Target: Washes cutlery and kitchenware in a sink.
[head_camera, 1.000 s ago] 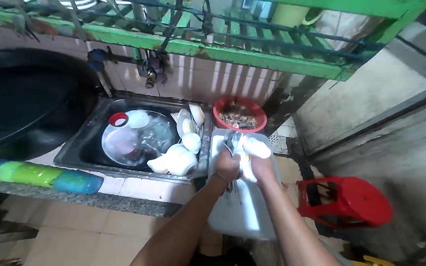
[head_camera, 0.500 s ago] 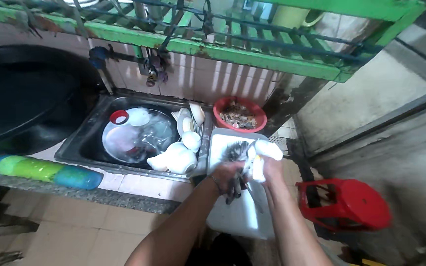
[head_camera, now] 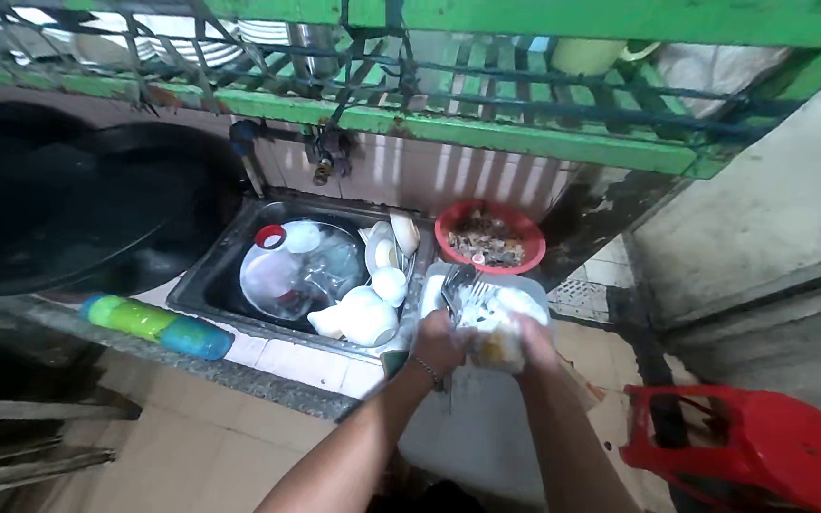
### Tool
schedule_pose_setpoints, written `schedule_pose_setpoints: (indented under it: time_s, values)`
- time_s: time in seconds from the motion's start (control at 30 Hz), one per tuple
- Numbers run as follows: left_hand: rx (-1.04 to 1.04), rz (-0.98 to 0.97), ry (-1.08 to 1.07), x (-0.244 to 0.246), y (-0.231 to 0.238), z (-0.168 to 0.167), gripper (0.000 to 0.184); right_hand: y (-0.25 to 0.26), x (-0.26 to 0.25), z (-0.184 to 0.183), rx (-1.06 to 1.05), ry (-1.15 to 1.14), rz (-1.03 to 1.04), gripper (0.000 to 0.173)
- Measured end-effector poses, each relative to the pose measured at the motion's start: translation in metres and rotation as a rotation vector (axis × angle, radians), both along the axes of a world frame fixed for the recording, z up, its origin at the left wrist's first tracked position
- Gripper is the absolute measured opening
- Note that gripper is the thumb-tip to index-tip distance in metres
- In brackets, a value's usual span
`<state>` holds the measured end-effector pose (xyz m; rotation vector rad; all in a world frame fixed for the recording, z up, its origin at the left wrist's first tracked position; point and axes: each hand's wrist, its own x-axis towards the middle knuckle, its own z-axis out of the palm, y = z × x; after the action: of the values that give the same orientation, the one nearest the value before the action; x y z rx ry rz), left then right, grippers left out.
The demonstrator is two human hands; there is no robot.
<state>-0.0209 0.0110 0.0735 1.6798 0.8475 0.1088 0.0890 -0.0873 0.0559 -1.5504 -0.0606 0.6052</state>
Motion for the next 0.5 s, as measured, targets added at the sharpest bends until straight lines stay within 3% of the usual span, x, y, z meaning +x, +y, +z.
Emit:
schedule_pose_setpoints:
  time_s: [0.1,0.27,0.33,0.43,0.5]
  values:
    - [0.129,-0.004,0.016,0.005,-0.009,0.008,0.030,0.011,0.003,-0.002,-0.033,-0.114,-0.074,0.029]
    - [0.127,0.033,0.038,0.015,-0.007,0.012,0.029,-0.003,0.003,-0.001,-0.190,-0.375,0.204,0.029]
    - [0.092,0.005,0.035,0.017,-0.011,0.005,0.027,-0.006,0.016,-0.007,-0.227,-0.431,0.167,0.032]
    - [0.202,-0.026,0.081,0.024,-0.017,0.012,0.025,0.001,0.011,-0.001,-0.242,-0.316,0.059,0.036]
    - [0.257,-0.015,0.089,0.027,-0.015,0.012,0.023,0.002,0.002,0.003,-0.324,-0.308,0.149,0.036]
